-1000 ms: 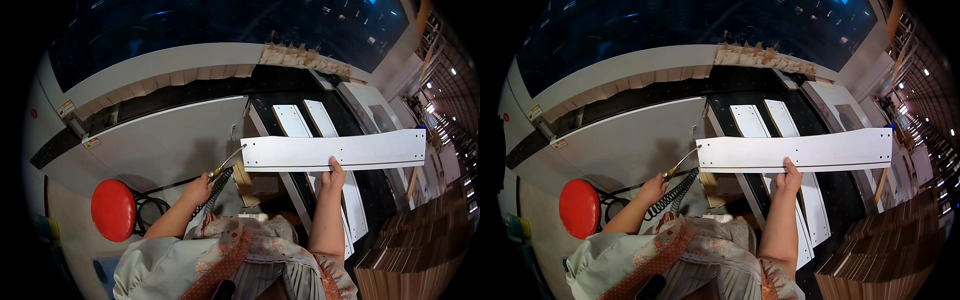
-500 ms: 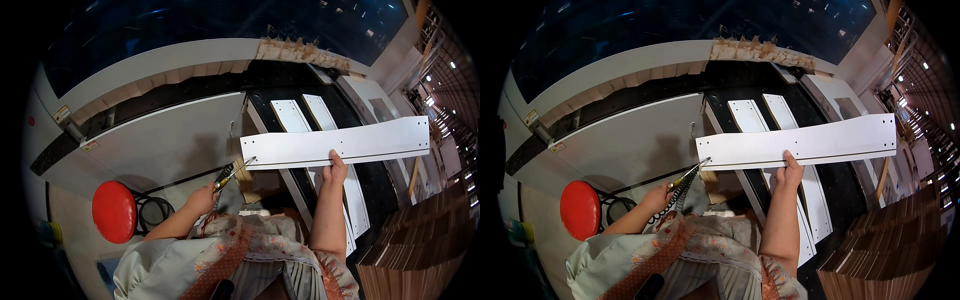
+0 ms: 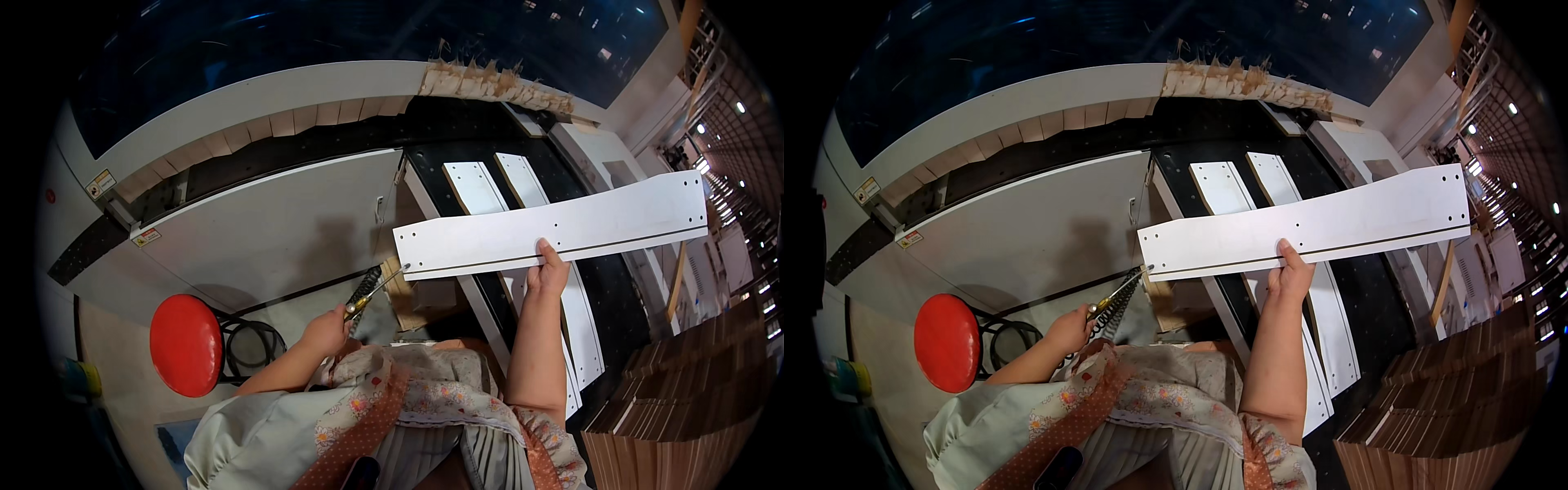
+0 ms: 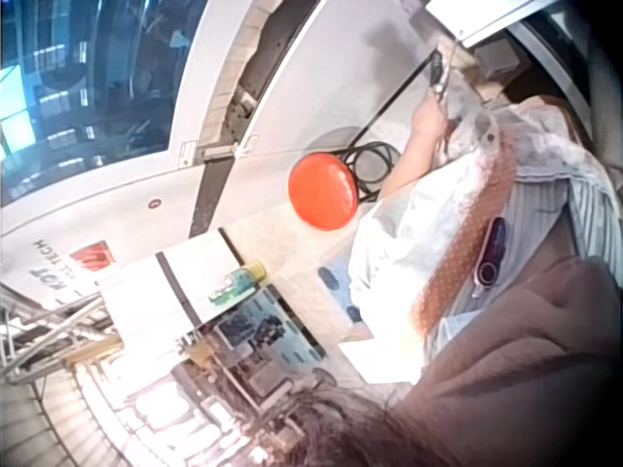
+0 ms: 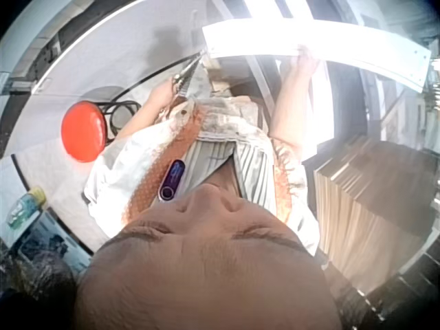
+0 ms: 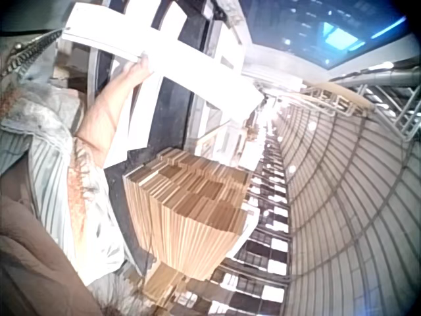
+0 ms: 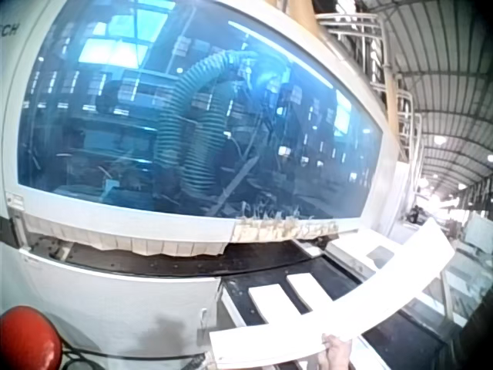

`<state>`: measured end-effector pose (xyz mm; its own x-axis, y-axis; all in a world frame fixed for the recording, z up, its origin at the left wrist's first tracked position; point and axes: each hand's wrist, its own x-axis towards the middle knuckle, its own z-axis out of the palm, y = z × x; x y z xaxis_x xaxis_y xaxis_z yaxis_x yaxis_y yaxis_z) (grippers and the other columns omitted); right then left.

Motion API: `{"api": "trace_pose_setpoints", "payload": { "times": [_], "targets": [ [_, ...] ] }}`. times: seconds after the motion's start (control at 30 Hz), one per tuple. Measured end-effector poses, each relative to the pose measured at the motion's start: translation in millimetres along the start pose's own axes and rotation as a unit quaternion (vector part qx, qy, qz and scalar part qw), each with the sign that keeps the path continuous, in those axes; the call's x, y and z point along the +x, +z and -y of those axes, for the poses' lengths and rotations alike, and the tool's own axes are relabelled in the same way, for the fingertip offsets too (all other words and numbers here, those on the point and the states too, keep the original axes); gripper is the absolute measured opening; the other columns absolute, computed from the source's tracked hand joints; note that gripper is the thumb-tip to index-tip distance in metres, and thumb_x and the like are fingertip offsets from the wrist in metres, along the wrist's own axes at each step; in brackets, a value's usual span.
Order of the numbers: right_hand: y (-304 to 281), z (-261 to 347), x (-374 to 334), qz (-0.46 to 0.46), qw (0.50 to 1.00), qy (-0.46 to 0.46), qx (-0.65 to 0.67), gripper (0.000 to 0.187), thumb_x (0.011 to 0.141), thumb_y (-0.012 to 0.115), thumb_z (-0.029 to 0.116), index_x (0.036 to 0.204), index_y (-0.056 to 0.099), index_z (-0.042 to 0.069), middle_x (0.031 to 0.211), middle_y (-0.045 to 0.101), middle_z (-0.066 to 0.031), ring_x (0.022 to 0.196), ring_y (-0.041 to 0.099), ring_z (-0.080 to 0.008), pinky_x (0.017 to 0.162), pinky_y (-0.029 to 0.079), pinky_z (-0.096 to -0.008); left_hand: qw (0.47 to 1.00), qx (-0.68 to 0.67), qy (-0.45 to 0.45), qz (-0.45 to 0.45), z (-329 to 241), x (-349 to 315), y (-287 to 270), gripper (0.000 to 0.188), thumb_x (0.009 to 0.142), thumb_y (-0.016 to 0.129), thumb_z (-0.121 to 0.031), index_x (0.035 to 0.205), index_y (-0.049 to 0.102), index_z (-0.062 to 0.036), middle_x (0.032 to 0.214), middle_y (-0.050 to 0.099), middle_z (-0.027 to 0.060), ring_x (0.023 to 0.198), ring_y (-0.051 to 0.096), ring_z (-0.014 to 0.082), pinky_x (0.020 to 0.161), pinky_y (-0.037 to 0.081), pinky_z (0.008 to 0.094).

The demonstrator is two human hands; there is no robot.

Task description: The person stacks wooden panels on a workbench, arranges panels onto another machine table, and cleans them by blowing air over them with an air blow gun.

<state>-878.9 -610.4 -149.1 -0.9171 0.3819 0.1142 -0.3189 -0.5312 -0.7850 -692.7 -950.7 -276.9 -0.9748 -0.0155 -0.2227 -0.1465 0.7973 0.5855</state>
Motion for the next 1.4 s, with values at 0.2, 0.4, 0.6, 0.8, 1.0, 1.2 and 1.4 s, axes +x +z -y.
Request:
{"api": "trace_pose_setpoints", "payload": {
  "times": [0.2, 0.4, 0.6, 0.8, 1.0, 1.2, 1.4],
  "targets": [
    [6.7, 5.0, -4.9, 0.001, 1.0, -0.005, 0.003, 0.058, 0.067, 0.051, -0.02, 0.122, 0.043, -0.002, 0.119, 0.05, -0.0169, 0.108, 0.052, -0.0293, 0.095, 0.042, -0.0358, 0.999, 0.037, 0.005, -0.002, 6.8, 0.9, 4.2, 0.03, 0.087, 0.051, -0.025, 0.104, 0.042, -0.0025, 0.081, 0.059, 0.0218, 0.076, 0.057, 0.0402, 0.067, 0.046, 0.0474],
    [8.3, 3.5, -7.6, -0.005, 1.0, -0.016, 0.009, 0.058, 0.067, 0.05, -0.021, 0.122, 0.043, -0.003, 0.118, 0.05, -0.0173, 0.108, 0.052, -0.0294, 0.094, 0.043, -0.0365, 0.999, 0.032, 0.007, -0.005, 6.4, -1.4, 0.1, 0.03, 0.086, 0.051, -0.025, 0.103, 0.042, -0.0022, 0.081, 0.059, 0.022, 0.076, 0.057, 0.0406, 0.067, 0.045, 0.0478],
    [5.4, 1.4, -5.3, -0.002, 1.0, -0.018, 0.01, 0.059, 0.067, 0.05, -0.021, 0.122, 0.043, -0.002, 0.119, 0.05, -0.0174, 0.108, 0.052, -0.0301, 0.094, 0.043, -0.0369, 1.0, 0.022, 0.006, 0.012, -2.3, -7.9, -7.0, 0.029, 0.086, 0.051, -0.025, 0.103, 0.043, -0.0022, 0.082, 0.059, 0.0223, 0.076, 0.057, 0.0408, 0.067, 0.045, 0.0478],
    [7.6, 0.3, -3.8, 0.014, 0.999, -0.029, -0.001, 0.059, 0.065, 0.054, -0.02, 0.121, 0.044, -0.003, 0.118, 0.051, -0.0169, 0.107, 0.052, -0.0303, 0.095, 0.042, -0.0369, 0.999, 0.03, 0.01, 0.027, -4.3, -3.8, -1.5, 0.028, 0.086, 0.05, -0.024, 0.102, 0.044, -0.0021, 0.082, 0.059, 0.022, 0.076, 0.057, 0.0404, 0.067, 0.045, 0.0476],
    [14.9, 2.7, -9.4, 0.006, 0.999, -0.024, -0.023, 0.06, 0.065, 0.055, -0.02, 0.121, 0.045, -0.002, 0.117, 0.052, -0.0164, 0.107, 0.053, -0.0302, 0.095, 0.042, -0.0365, 0.999, 0.038, 0.009, 0.018, 11.6, -4.8, 6.9, 0.027, 0.087, 0.049, -0.024, 0.1, 0.043, -0.0013, 0.079, 0.059, 0.0221, 0.075, 0.056, 0.0407, 0.066, 0.044, 0.0478],
    [20.7, 5.3, -13.4, -0.001, 0.999, -0.026, -0.037, 0.06, 0.065, 0.055, -0.02, 0.121, 0.045, -0.003, 0.117, 0.052, -0.0169, 0.106, 0.053, -0.0301, 0.094, 0.042, -0.0364, 0.999, 0.045, 0.017, 0.026, 8.2, 1.0, 11.9, 0.029, 0.087, 0.049, -0.026, 0.102, 0.044, -0.0025, 0.082, 0.06, 0.0207, 0.077, 0.059, 0.0385, 0.067, 0.046, 0.047],
    [21.8, 26.1, -21.5, 0.018, 0.999, -0.039, -0.015, 0.059, 0.065, 0.055, -0.018, 0.121, 0.045, -0.002, 0.114, 0.053, -0.0174, 0.104, 0.054, -0.0301, 0.093, 0.043, -0.0361, 0.999, 0.031, -0.024, 0.02, 30.0, -1.5, 0.4, 0.029, 0.087, 0.05, -0.023, 0.106, 0.043, -0.0023, 0.085, 0.059, 0.0222, 0.081, 0.057, 0.04, 0.07, 0.044, 0.0472]
  ]
}}
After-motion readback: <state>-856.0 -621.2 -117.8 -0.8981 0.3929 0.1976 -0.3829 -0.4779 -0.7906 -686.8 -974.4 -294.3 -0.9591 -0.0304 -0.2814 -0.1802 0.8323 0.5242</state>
